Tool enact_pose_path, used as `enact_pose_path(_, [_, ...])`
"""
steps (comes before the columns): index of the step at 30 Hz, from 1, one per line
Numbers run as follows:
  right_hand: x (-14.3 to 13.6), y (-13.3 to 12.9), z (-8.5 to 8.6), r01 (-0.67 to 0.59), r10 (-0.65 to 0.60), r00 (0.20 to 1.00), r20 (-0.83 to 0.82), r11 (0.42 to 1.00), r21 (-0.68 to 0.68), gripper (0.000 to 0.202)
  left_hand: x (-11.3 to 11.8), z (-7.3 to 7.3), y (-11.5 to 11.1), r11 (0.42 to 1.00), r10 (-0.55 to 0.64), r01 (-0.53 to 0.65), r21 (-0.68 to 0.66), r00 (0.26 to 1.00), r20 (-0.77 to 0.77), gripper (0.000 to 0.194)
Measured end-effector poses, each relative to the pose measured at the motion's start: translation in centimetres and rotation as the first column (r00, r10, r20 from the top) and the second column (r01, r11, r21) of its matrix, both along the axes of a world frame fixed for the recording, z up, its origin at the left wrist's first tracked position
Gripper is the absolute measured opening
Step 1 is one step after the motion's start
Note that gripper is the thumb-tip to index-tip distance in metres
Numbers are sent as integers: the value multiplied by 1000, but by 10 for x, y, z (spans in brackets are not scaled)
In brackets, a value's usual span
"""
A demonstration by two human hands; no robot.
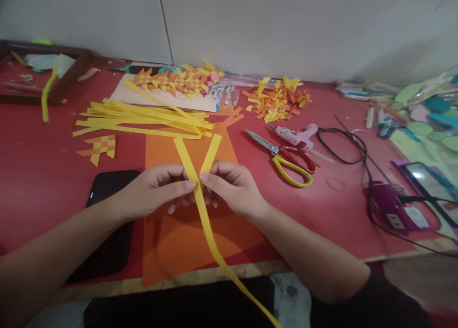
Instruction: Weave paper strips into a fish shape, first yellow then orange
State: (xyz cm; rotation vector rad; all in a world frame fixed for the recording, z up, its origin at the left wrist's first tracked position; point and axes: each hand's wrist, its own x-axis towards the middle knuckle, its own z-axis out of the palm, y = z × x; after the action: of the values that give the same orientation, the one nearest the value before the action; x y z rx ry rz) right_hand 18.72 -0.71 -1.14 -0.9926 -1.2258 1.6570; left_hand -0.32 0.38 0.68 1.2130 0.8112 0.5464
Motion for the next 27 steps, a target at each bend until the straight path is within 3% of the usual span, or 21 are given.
enact_pose_path(7, [2,-3,-2,-111,105,991,-85,992,-66,25,0,-3,-1,999,16,-16,35,1000,3,18])
enact_pose_path(17, [2,0,-2,-17,17,999,-46,1000,-5,24,1,-3,0,995,98,-98,3,995,-10,18])
enact_pose_path(21, [0,1,-2,2,-3,999,-35,1000,-12,24,1,-3,0,1000,11,-11,5,1000,-1,29])
enact_pose_path(27, [1,0,-2,-54,48,994,-95,996,-64,26,-1,-3,-1,1000,-15,15,25,1000,-20,20])
